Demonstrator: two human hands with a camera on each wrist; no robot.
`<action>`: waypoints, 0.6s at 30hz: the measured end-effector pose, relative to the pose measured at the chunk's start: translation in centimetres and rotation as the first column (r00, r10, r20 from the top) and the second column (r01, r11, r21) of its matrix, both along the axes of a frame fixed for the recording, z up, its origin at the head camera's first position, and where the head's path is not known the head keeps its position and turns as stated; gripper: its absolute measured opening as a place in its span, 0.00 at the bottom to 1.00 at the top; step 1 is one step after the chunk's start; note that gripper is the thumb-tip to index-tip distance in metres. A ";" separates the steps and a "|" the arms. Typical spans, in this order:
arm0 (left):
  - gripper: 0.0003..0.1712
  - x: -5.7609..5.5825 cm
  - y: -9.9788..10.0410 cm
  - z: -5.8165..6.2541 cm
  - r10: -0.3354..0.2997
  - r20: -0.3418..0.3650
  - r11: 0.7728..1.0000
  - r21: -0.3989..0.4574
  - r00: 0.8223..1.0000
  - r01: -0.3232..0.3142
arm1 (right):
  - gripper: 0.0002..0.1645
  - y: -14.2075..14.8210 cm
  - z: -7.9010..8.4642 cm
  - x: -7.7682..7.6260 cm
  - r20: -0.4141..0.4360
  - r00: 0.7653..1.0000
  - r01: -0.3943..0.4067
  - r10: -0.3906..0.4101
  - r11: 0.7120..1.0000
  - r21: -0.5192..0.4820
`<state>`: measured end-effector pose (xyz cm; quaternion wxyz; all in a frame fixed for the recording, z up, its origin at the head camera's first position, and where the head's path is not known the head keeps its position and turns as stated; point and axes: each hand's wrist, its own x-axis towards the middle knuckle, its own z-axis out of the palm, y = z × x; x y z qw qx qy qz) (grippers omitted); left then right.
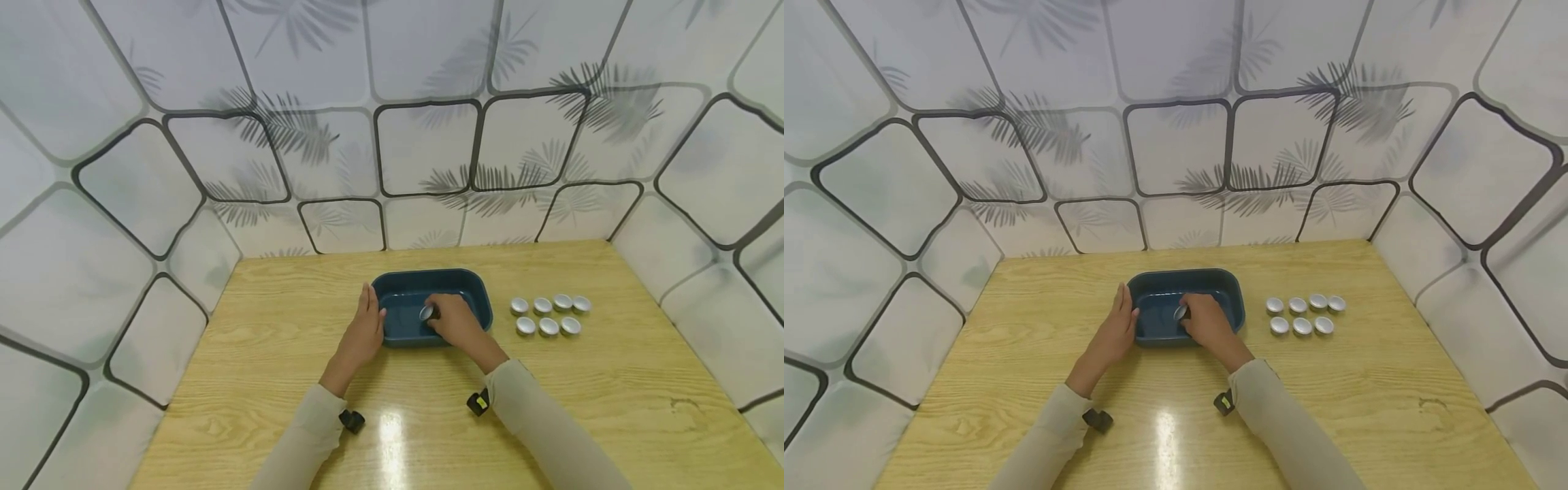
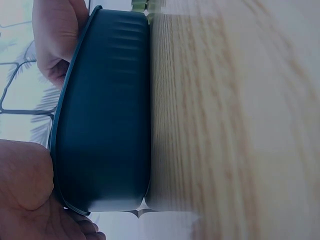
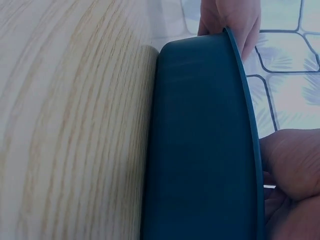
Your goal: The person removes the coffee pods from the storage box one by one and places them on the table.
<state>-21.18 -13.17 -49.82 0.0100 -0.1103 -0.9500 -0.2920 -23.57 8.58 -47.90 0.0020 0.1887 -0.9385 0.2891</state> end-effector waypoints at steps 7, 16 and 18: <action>0.36 0.0 0.0 0.2 -0.001 -0.002 1.000 0.012 1.000 0.001 | 0.19 0.5 0.8 0.6 -0.009 1.000 -0.011 0.010 0.998 -0.063; 0.36 0.2 -0.1 0.0 -0.020 -0.009 1.000 0.007 1.000 0.020 | 0.18 1.5 1.3 1.8 -0.063 0.998 -0.038 0.032 0.993 -0.111; 0.36 0.3 -0.1 0.1 -0.017 -0.008 1.000 0.005 1.000 0.017 | 0.18 1.7 1.6 2.1 -0.066 0.997 -0.035 0.027 0.993 -0.115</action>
